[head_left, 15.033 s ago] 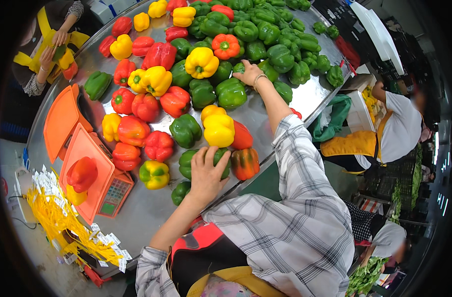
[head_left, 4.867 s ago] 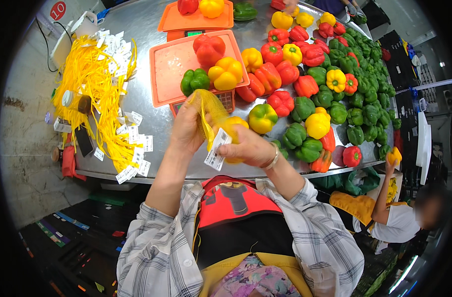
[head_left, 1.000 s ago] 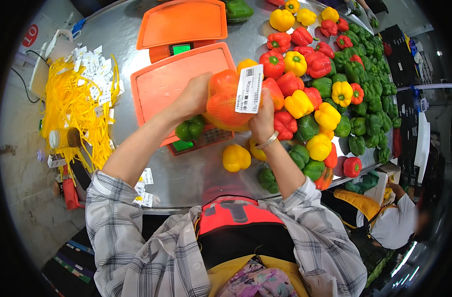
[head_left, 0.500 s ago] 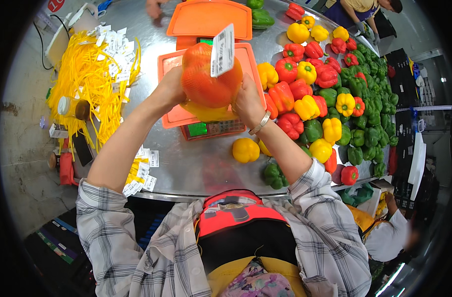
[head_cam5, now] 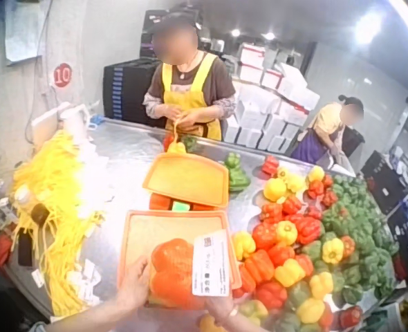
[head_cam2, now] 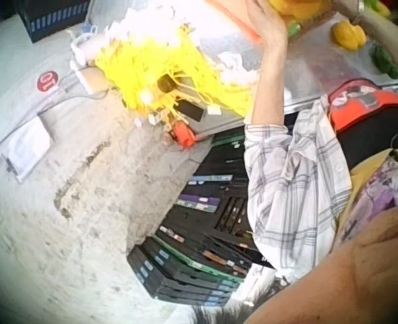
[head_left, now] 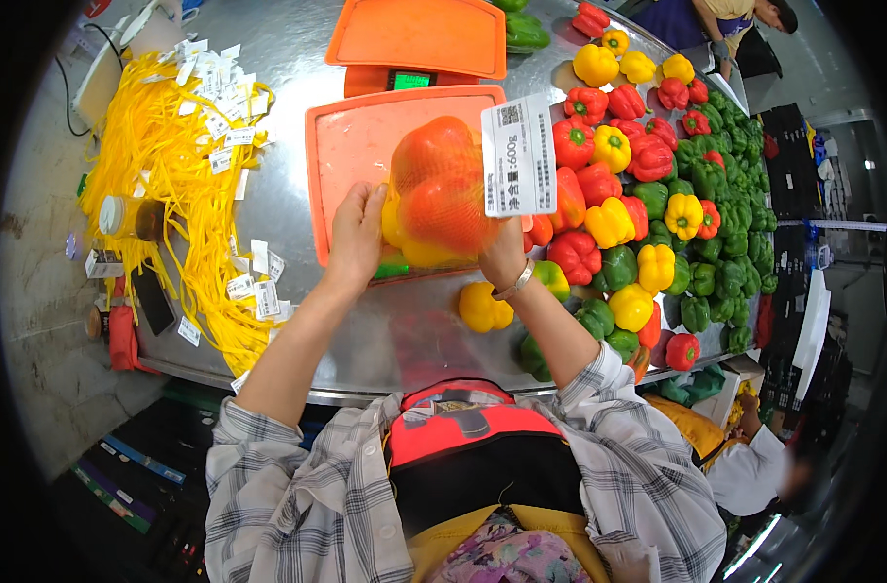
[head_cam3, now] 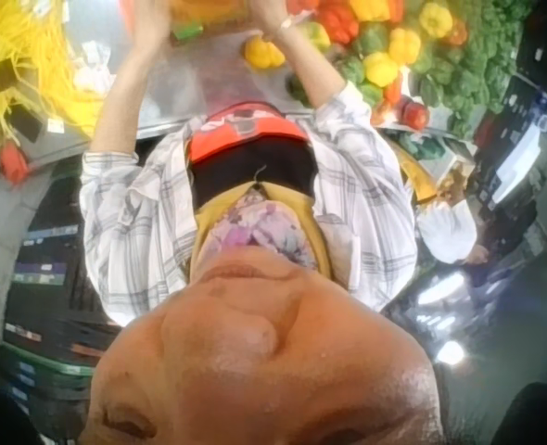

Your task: The person selects bell peppers from a pile, places them into a mesh bag, and secures the top with a plastic tie and a label.

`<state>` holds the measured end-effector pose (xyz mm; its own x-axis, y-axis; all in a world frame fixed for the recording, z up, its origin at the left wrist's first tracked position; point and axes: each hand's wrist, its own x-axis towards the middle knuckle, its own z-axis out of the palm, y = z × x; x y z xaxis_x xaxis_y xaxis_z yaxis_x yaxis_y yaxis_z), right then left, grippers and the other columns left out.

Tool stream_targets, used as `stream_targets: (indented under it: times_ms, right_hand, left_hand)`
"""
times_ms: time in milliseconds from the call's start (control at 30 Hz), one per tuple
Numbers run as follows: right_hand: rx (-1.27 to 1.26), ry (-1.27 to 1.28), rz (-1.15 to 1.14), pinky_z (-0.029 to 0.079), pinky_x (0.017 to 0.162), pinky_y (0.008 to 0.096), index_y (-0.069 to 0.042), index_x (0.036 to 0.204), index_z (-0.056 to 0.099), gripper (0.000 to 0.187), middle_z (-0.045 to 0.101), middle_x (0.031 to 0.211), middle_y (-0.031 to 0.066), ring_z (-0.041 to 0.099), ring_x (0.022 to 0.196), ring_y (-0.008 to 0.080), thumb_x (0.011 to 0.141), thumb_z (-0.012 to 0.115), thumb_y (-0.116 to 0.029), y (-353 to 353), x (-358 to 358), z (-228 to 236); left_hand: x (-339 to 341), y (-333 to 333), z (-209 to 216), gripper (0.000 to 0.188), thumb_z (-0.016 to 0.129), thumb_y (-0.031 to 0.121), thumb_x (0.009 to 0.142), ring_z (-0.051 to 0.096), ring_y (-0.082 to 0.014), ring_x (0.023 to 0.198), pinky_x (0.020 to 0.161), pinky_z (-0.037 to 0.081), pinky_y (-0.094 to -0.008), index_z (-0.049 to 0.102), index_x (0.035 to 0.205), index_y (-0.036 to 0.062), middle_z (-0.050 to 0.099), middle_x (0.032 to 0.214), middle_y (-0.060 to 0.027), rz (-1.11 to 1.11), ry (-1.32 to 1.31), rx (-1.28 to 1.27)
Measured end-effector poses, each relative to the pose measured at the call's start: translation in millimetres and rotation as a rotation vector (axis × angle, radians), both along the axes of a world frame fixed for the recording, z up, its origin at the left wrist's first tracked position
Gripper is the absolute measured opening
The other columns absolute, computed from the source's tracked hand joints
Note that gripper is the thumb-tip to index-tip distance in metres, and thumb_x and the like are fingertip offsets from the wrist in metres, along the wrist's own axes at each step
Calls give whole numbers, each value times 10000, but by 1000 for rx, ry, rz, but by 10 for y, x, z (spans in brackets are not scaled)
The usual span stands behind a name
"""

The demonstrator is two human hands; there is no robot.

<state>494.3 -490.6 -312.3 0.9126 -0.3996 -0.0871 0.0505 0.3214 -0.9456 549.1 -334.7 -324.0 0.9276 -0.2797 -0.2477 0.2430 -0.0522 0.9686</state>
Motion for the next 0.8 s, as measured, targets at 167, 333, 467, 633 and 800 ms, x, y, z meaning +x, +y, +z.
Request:
stream_targets:
  times_ms: [167, 333, 467, 633, 800]
  right_hand:
    - [88, -22, 84, 469, 850, 271, -1, 1151, 510, 225, 578, 1074, 51, 539, 973, 115, 930, 482, 22, -122, -59, -476]
    - [-218, -11, 80, 497, 761, 250, -32, 1169, 520, 230, 607, 995, 30, 584, 883, 104, 950, 550, -100, -210, -124, -1507]
    - [-385, 0, 88, 501, 747, 246, -45, 1167, 522, 225, 614, 975, 29, 593, 863, 102, 966, 542, -143, -59, -42, -538]
    - [-2, -1, 0, 475, 701, 227, -72, 1001, 484, 132, 562, 875, 20, 541, 776, 95, 985, 516, -199, 62, -3, -598]
    - [-123, -208, -11, 412, 686, 214, -38, 940, 468, 139, 479, 830, -4, 435, 762, 59, 977, 541, -150, -52, 94, -381]
  left_hand:
    - [-87, -26, -314, 165, 412, 169, 1026, 479, -66, 780, 688, 450, -256, 467, 969, 24, 520, 847, -19, -17, -89, -30]
    - [-69, -72, -437, 125, 422, 127, 1015, 458, -76, 828, 753, 433, -253, 438, 933, 34, 482, 862, -19, -54, -74, -7]
    - [-88, 19, -676, 100, 432, 117, 1010, 442, -73, 823, 740, 427, -251, 414, 938, 51, 470, 891, -12, -75, -167, -71]
    - [-154, -55, -518, 103, 444, 139, 1014, 426, -56, 789, 702, 418, -232, 408, 950, 66, 461, 870, 5, 13, -132, -221]
    - [-115, -118, -82, 148, 475, 201, 1017, 441, -31, 778, 670, 404, -188, 447, 966, 65, 505, 873, 15, 119, -296, -348]
